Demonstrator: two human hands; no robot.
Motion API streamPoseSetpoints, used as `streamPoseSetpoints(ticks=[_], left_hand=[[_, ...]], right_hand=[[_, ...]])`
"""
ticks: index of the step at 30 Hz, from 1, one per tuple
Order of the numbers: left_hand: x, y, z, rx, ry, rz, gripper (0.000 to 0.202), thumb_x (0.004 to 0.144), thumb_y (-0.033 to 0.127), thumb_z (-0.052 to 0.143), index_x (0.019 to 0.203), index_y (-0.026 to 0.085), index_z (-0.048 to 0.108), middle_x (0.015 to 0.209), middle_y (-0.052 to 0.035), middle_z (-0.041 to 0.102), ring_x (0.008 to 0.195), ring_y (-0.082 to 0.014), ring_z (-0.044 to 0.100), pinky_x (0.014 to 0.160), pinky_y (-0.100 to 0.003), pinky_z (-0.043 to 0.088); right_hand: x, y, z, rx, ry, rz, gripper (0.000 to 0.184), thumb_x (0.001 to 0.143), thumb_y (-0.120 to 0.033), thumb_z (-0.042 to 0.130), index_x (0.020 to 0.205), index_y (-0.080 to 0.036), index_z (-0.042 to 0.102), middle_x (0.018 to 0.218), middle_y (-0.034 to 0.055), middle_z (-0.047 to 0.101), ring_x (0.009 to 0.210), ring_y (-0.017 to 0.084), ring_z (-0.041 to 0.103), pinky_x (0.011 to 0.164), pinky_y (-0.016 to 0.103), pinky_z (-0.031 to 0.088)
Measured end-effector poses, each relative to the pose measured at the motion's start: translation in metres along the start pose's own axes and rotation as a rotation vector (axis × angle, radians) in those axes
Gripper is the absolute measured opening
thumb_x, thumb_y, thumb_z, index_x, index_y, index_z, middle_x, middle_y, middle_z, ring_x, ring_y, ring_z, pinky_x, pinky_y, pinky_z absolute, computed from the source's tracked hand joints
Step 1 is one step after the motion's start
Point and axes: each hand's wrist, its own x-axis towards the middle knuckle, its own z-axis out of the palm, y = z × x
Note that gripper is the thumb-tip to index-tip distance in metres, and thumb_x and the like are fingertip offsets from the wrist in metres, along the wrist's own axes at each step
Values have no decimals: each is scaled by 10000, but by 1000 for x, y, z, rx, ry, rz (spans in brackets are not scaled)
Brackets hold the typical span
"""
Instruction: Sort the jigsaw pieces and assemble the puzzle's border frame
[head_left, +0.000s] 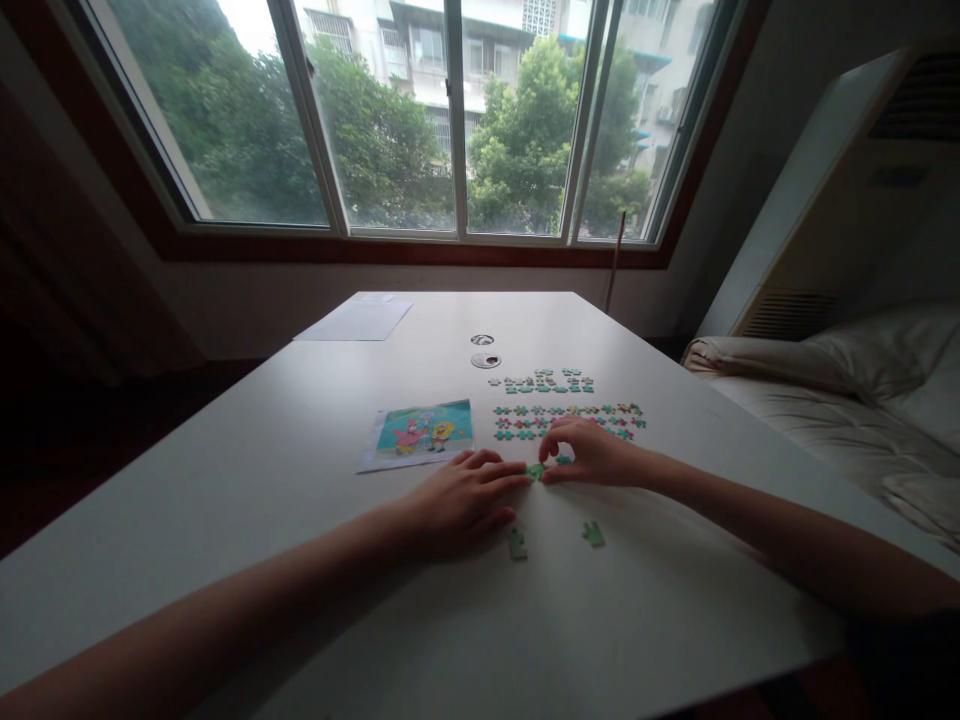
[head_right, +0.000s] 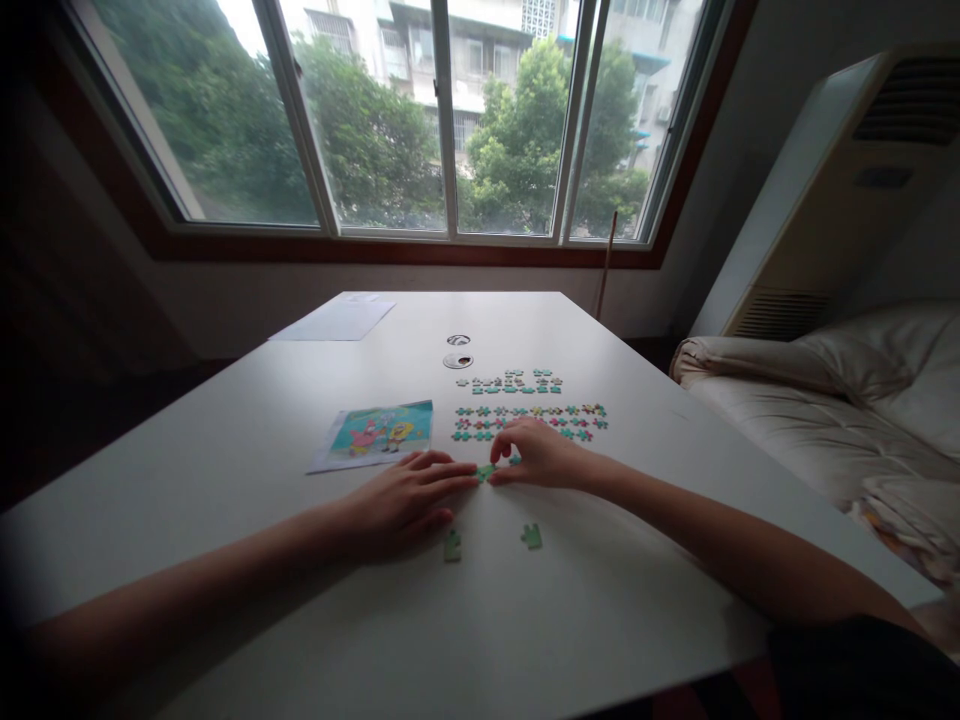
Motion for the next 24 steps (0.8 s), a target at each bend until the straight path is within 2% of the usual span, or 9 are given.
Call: streamPoseSetpoints(ticks=[6, 13, 18, 24], left_hand=[[0, 1, -1, 10, -9, 0, 402, 902, 337, 353, 1285, 220, 392, 1295, -56, 467, 1062, -256, 443, 884, -416, 375], [0, 1, 0, 18, -12, -2, 408, 906, 341, 343, 1291, 217, 394, 1309, -54, 453, 1061, -260, 436, 887, -419, 372], [0, 0, 0, 27, -19, -6, 410, 903, 343, 353, 1290, 213, 394, 1306, -52, 457, 1061, -264, 437, 884, -428, 375], [1, 0, -1, 34, -21, -2, 412, 905, 352, 349, 1288, 208, 400, 1301, -66, 462, 1062, -264, 443, 886, -423, 376]], right_hand=[[-3, 2, 3, 1, 6, -112, 174, 734, -361, 641, 810, -205, 656, 785, 22, 631, 779, 152, 547, 760, 286, 393], [-5, 2, 6, -7, -10, -165, 136, 798, -320, 578, 817, -214, 662, 774, 9, 671, 745, 133, 573, 826, 299, 376], [-5, 0, 5, -8, 10, -231, 152, 821, -296, 551, 823, -203, 671, 820, 21, 679, 729, 130, 552, 793, 287, 377], [-6, -1, 6, -17, 7, -230, 169, 836, -290, 529, 830, -202, 673, 822, 25, 670, 732, 130, 536, 786, 295, 384]])
